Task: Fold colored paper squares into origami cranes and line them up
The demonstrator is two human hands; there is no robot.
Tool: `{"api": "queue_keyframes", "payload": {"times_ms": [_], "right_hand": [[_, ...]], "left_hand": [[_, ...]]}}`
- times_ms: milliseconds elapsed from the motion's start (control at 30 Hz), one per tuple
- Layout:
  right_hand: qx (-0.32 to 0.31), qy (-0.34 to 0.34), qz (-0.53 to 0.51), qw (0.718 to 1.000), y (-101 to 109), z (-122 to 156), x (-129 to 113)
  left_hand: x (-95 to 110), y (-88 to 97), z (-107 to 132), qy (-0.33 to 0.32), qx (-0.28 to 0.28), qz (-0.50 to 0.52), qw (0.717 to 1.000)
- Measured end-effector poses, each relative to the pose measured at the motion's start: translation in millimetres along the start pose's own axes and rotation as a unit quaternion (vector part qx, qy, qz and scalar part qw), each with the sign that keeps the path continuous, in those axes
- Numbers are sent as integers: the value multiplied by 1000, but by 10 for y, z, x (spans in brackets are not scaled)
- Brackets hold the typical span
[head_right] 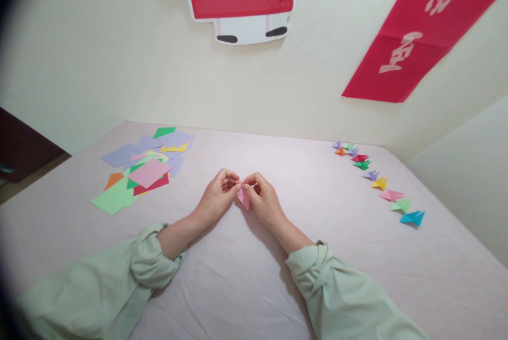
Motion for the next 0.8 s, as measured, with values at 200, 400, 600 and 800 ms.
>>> {"api": "queue_keyframes", "payload": {"times_ms": [200,400,600,800], "right_hand": [[-14,9,25,1000,-10,7,37],[-15,6,69,998,-32,24,37],[-39,9,200,979,-28,53,20],[-119,53,310,942,-41,91,-42]], "left_hand": [[-5,13,-3,15,13,-10,1000],[4,26,11,0,-8,-49,999],[6,48,18,-57,-31,-184,981],[-28,79,0,-99,-3,-313,944]]}}
Point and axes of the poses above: each hand's wrist, its own z-axis away from the middle knuckle, its own y-axis out of the back of the hand, x = y × z, the point moved 2 cm from there along -z, towards the middle knuckle, and after that the axes turned 8 degrees about y, right-handed, at the moved point
